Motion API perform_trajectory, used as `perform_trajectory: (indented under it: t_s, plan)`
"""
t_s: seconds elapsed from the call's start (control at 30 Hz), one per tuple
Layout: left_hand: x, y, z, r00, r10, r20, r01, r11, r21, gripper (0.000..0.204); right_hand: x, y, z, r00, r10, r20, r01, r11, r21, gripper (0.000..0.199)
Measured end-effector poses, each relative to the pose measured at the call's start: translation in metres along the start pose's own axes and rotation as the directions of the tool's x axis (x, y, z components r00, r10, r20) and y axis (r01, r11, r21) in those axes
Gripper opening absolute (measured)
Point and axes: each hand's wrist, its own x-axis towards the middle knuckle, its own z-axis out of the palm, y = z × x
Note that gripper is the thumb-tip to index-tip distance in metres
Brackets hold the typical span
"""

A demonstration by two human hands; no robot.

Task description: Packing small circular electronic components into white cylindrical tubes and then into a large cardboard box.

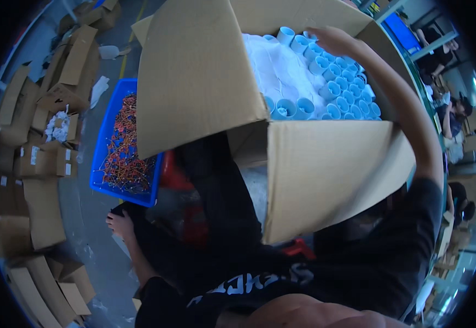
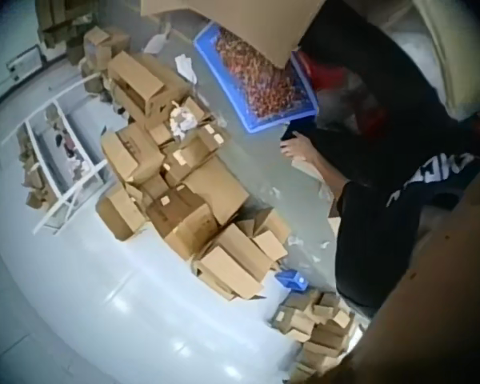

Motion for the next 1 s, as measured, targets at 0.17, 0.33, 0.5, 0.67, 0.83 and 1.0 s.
perform_trajectory:
  t_s: [0.17,0.33,0.5,0.67,0.83,1.0]
  plan:
    - [0.002,-0.009,-0.022,0.993,-0.103,0.048,0.099,0.992,0.084,0.062,0.096,-0.013,0.042,0.712,0.357,0.604,-0.432,0.902,-0.024,0.057]
    - [0.013,-0.004,-0.005,0.996,-0.090,0.028,0.090,0.996,-0.028,0.064,0.085,0.068,0.112,0.762,0.433,0.481,-0.579,0.789,0.206,0.050]
    - [0.016,-0.022,-0.018,0.995,-0.097,0.038,0.102,0.985,-0.140,0.064,0.102,0.057,0.131,0.791,0.511,0.337,-0.609,0.601,0.517,0.034]
    - [0.014,-0.010,-0.014,0.997,-0.076,0.012,0.077,0.962,-0.261,0.064,0.073,0.058,0.110,0.983,0.175,-0.053,-0.104,0.774,0.624,0.035]
    - [0.009,-0.007,-0.016,0.992,-0.119,0.031,0.123,0.937,-0.326,0.063,-0.014,0.043,-0.069,0.859,0.414,-0.300,-0.353,0.905,0.237,0.041]
    - [0.030,-0.047,0.000,0.985,-0.151,0.083,0.172,0.891,-0.419,0.063,-0.143,-0.247,-0.170,0.331,0.386,-0.861,-0.441,0.870,0.221,0.028]
